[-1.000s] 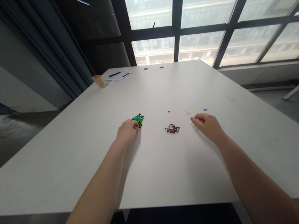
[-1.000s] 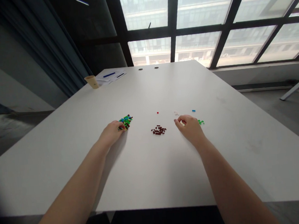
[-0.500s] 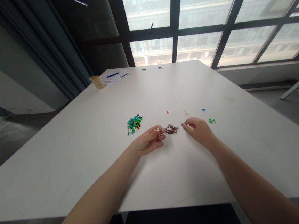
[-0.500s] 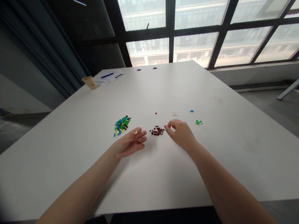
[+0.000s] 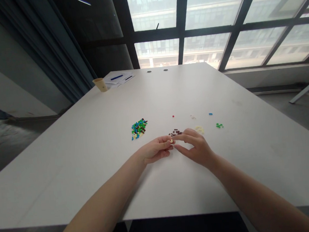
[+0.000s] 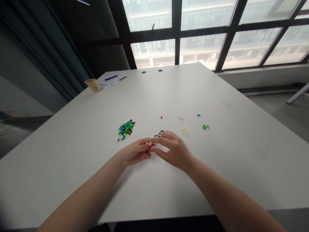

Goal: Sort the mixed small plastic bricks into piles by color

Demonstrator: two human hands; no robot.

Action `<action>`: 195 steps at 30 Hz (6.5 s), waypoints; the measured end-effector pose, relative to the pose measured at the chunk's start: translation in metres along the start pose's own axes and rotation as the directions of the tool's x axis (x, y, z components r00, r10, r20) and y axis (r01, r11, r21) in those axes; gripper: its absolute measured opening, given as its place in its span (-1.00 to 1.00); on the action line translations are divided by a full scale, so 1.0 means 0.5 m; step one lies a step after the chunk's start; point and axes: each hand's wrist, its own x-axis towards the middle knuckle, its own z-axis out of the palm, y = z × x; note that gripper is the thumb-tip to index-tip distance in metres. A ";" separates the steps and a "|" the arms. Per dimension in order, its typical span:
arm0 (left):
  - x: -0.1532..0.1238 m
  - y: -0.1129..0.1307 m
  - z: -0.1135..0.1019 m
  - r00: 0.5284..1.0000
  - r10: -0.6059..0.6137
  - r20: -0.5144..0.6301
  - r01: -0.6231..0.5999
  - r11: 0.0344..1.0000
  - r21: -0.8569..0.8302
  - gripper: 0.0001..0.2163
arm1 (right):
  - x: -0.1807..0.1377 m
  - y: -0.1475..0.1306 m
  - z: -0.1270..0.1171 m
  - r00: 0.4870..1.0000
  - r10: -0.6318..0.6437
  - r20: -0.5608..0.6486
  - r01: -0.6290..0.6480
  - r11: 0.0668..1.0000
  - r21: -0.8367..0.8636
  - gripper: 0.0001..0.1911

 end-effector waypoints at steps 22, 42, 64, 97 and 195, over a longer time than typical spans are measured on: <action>0.011 0.001 -0.016 0.977 0.083 -0.196 -0.035 0.971 0.238 -0.76 | -0.013 0.128 -0.068 0.831 0.546 0.107 -0.476 0.797 -0.372 -0.82; 0.017 -0.017 0.004 0.883 0.468 0.036 -0.228 0.359 0.905 -0.85 | -0.004 0.098 -0.041 0.868 0.463 0.183 -0.415 0.876 -0.246 -0.81; 0.013 -0.018 0.018 0.918 0.397 0.006 -0.386 0.890 0.245 -0.78 | 0.009 0.013 -0.037 1.000 -0.003 0.008 0.003 0.999 0.054 -0.79; -0.018 0.067 -0.063 0.665 0.680 -0.309 -0.200 0.561 0.804 -0.74 | -0.023 0.174 -0.111 0.817 0.570 0.088 -0.489 0.765 -0.420 -0.74; 0.008 -0.003 0.019 0.949 0.189 -0.252 -0.113 0.950 0.290 -0.71 | -0.022 0.167 -0.125 0.602 0.792 0.100 -0.584 0.523 -0.621 -0.76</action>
